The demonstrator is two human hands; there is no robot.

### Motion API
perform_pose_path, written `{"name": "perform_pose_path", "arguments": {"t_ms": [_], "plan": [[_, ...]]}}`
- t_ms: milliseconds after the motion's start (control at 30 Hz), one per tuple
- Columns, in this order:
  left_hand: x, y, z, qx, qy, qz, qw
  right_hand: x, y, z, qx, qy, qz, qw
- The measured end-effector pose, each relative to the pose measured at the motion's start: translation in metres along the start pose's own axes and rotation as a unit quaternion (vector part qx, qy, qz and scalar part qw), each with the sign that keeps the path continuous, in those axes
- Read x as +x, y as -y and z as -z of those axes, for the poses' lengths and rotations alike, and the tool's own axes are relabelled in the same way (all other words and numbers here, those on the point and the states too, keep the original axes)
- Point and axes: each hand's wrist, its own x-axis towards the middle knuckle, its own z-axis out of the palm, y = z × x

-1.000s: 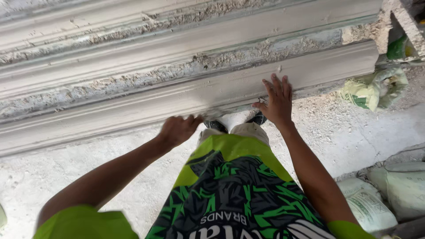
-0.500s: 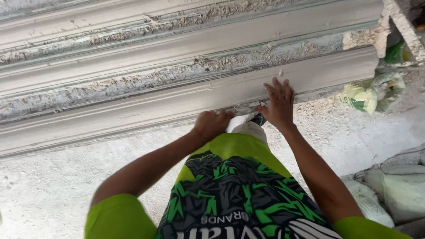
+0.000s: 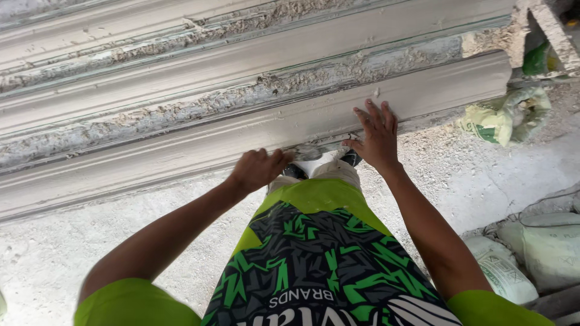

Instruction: The person uses a small hand scraper to remove excess plaster from grooved cornice moldings laid on the workshop floor, running the tool along the fluted surfaces and grooves. They work along the length of each molding, reposition the pieces, and move between moldings to continue scraping.

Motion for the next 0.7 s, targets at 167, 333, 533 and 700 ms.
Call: {"name": "perform_pose_path", "arguments": {"t_ms": [167,333,533,700], "plan": [[-0.024,0.024,0.027,0.011,0.138,-0.014,0.990,0.002,-0.001,0.005,0.003,-0.003,0.003,1.000],[0.044,-0.012,-0.004,-0.159,0.329,0.090,0.927,0.003,0.002,0.009,-0.010,0.004,0.005,1.000],[0.025,-0.006,0.006,-0.085,0.120,0.016,0.989,0.003,0.002,0.012,-0.014,0.024,-0.004,1.000],[0.044,-0.017,-0.001,-0.048,0.143,0.015,0.988,0.004,0.001,0.013,-0.014,0.025,-0.005,1.000]]}}
